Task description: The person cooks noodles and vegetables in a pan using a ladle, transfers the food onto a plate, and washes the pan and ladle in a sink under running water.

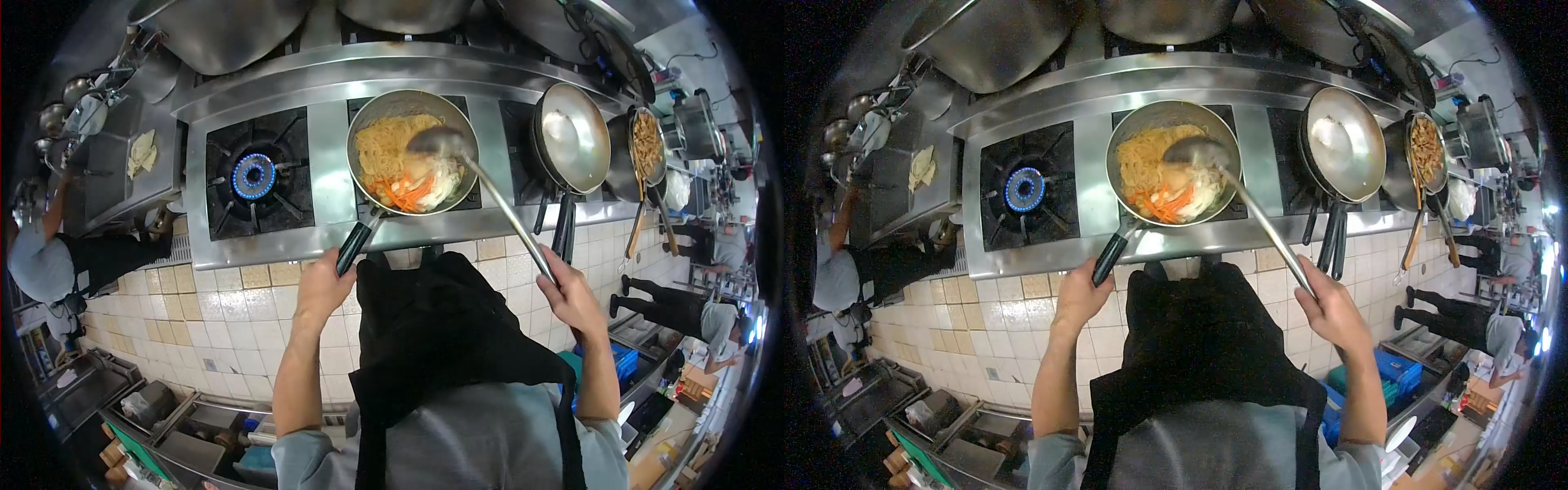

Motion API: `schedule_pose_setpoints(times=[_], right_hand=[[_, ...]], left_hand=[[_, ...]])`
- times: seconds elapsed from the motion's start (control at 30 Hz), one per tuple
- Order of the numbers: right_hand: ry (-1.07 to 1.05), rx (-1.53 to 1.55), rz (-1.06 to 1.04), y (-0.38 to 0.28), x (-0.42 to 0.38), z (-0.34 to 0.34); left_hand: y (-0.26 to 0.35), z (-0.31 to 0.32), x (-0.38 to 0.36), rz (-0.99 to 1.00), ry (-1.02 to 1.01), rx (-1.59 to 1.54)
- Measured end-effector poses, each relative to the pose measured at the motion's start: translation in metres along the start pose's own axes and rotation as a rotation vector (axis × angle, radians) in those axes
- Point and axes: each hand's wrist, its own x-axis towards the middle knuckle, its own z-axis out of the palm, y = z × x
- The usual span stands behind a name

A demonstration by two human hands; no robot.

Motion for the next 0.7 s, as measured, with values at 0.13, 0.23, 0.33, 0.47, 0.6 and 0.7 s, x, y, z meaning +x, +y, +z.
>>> schedule_pose_setpoints(times=[0.13, 0.23, 0.33, 0.47, 0.6, 0.7], right_hand=[[-0.013, 0.123, 0.238, 0.0, 0.041, 0.03], [0.095, 0.1, 0.053, 0.033, 0.064, 0.073], [-0.053, 0.449, 0.309, 0.019, 0.069, 0.094], [-0.309, 1.02, 0.573, -0.029, 0.075, 0.056], [-0.285, 0.698, 0.403, -0.024, 0.059, 0.022], [-0.119, 0.418, 0.154, 0.007, 0.084, 0.055]], left_hand=[[0.01, 0.009, -0.008, -0.035, -0.004, 0.202], [0.011, 0.014, -0.015, -0.034, 0.011, 0.222], [0.007, 0.014, -0.012, -0.013, 0.005, 0.235], [-0.008, 0.005, 0.001, 0.002, 0.034, 0.198], [-0.015, -0.012, 0.011, 0.052, 0.026, 0.205], [-0.023, -0.017, 0.02, 0.085, 0.028, 0.219]])
